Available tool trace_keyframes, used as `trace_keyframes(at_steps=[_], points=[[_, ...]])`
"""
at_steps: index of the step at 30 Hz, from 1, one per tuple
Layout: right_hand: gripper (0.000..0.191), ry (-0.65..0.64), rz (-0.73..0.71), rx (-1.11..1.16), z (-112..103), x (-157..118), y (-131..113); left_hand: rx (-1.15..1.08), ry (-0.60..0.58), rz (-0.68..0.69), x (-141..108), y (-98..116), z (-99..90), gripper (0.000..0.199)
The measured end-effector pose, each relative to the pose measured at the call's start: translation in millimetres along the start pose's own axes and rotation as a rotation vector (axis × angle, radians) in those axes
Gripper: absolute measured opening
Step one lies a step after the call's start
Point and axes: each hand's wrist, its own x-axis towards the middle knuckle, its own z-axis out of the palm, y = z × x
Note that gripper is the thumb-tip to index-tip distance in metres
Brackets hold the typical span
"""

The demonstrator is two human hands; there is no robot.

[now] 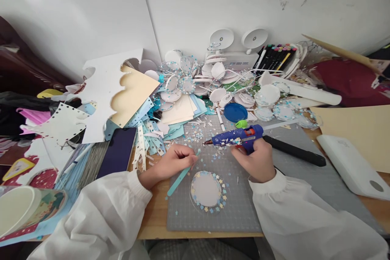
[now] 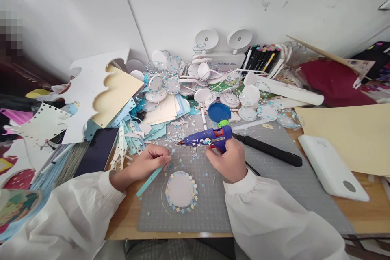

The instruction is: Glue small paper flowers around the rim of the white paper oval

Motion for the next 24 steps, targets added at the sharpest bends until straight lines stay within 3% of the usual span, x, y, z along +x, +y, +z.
trace_keyframes(at_steps=[7,12,18,24], points=[[0.020,-0.017,-0.045,-0.101,-20,2,9,-0.078,0.027,-0.037,-3,3,1.3,0.033],[0.023,0.007,-0.083,-0.232,-39,-17,34,-0.190,0.034,-0.054,-3,3,1.4,0.034],[0.021,-0.054,-0.099,-0.323,-45,-36,56,-0.214,0.055,-0.021,-3,2,1.1,0.033],[0.028,0.094,-0.096,-0.331,-63,-56,45,-0.242,0.070,-0.014,-2,1,1.6,0.034]])
